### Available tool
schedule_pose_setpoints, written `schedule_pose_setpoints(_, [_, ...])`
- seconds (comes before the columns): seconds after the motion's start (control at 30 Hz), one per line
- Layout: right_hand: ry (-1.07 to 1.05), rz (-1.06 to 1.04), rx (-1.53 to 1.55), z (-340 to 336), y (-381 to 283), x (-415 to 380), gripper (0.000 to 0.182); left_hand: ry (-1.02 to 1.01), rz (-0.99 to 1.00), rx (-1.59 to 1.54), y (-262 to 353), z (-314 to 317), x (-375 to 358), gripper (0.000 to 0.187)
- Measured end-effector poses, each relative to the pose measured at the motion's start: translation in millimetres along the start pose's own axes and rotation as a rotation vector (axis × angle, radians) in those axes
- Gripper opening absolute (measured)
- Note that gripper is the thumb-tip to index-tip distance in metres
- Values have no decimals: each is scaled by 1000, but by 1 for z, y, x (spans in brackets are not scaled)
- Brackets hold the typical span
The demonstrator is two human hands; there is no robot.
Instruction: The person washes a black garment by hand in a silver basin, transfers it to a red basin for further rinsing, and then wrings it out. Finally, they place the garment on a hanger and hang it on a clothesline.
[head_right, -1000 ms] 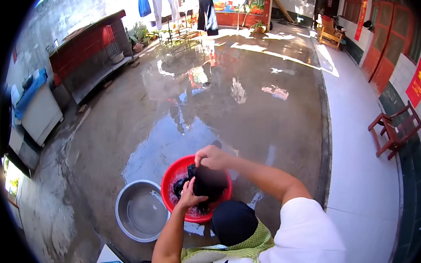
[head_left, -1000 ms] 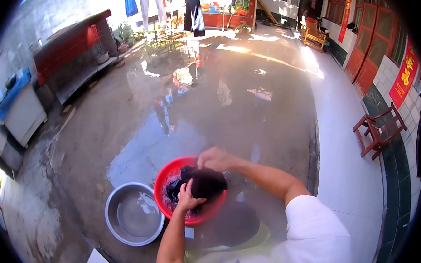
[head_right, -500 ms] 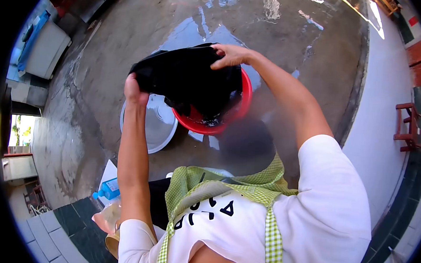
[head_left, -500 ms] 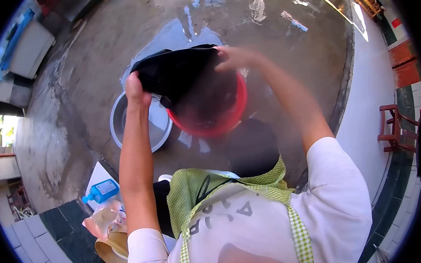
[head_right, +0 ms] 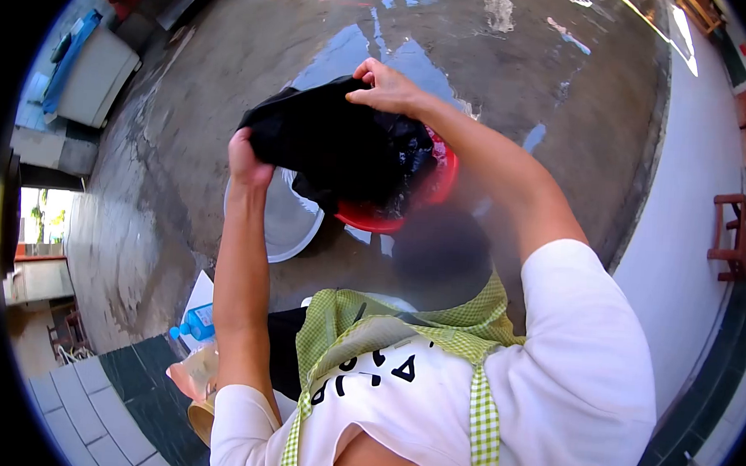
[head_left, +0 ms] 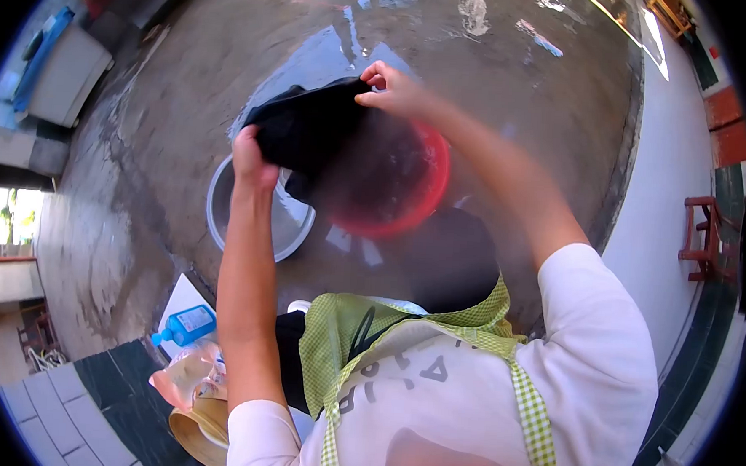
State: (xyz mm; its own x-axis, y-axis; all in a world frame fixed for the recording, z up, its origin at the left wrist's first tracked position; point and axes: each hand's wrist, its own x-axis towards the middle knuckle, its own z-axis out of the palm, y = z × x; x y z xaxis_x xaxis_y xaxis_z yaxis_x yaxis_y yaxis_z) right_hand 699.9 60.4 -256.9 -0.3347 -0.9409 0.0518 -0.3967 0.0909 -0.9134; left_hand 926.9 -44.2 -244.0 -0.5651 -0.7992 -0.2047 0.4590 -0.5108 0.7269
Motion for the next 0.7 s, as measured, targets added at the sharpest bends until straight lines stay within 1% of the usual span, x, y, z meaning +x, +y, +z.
schedule_pose_setpoints(0.03, [154, -284, -144, 9, -5, -7, 34, 41, -7, 11, -2, 4, 5, 29])
schedule_pose_setpoints(0.07, [167, -308, -271, 13, -27, -21, 39, 91, -22, 35, -4, 8, 15, 24])
schedule_pose_setpoints(0.1, [45, -216, -285, 15, -53, -33, 42, 141, -36, 56, -7, 10, 24, 20])
schedule_pose_setpoints(0.17, [-197, -225, -213, 33, -62, -40, 49, 198, 6, 179, -6, 43, 17, 23])
schedule_pose_setpoints(0.2, [-65, -355, -352, 49, -46, -34, 56, 232, 30, 303, -8, 62, 10, 27])
schedule_pose_setpoints(0.23, [53, -317, -497, 54, -43, -30, 57, 261, 48, 428, -11, 74, 4, 32])
schedule_pose_setpoints(0.27, [88, -226, -403, 54, -34, -18, 52, 163, 59, 405, -14, 77, 2, 34])
schedule_pose_setpoints(0.3, [122, -134, -310, 51, -20, -3, 48, 28, 8, 413, -13, 77, -2, 42])
schedule_pose_setpoints(0.33, [179, -123, -155, 48, 2, 11, 38, -2, -16, 548, -10, 73, -3, 46])
schedule_pose_setpoints(0.37, [301, -31, -257, 33, -14, 0, 30, -32, -42, 684, -7, 67, -2, 50])
schedule_pose_setpoints(0.4, [337, 200, 82, 26, -1, 8, 27, 3, 12, 789, -6, 53, -2, 53])
schedule_pose_setpoints(0.43, [398, 356, 178, 15, 40, 24, 25, 37, 63, 893, -7, 33, -1, 56])
schedule_pose_setpoints(0.47, [378, 435, 173, -2, 65, 28, 28, 147, -20, 920, -9, 9, 2, 55])
schedule_pose_setpoints(0.5, [450, 422, 85, -14, 128, 45, 33, 191, -161, 905, -7, -10, -5, 51])
schedule_pose_setpoints(0.57, [705, 251, -616, -23, 142, 22, 31, 204, -309, 1013, -8, -41, -21, 38])
schedule_pose_setpoints(0.6, [528, 136, -636, -27, 143, 11, 27, 199, -342, 1020, -8, -50, -30, 32])
schedule_pose_setpoints(0.63, [346, 24, -648, -29, 133, -8, 24, 202, -351, 1013, -9, -60, -37, 32])
schedule_pose_setpoints(0.67, [136, 85, -654, -16, 118, -23, 15, 185, -405, 1017, -10, -69, -41, 30])
schedule_pose_setpoints(0.7, [-96, 61, -640, -3, 120, -34, 12, 169, -455, 1022, -11, -75, -45, 29])
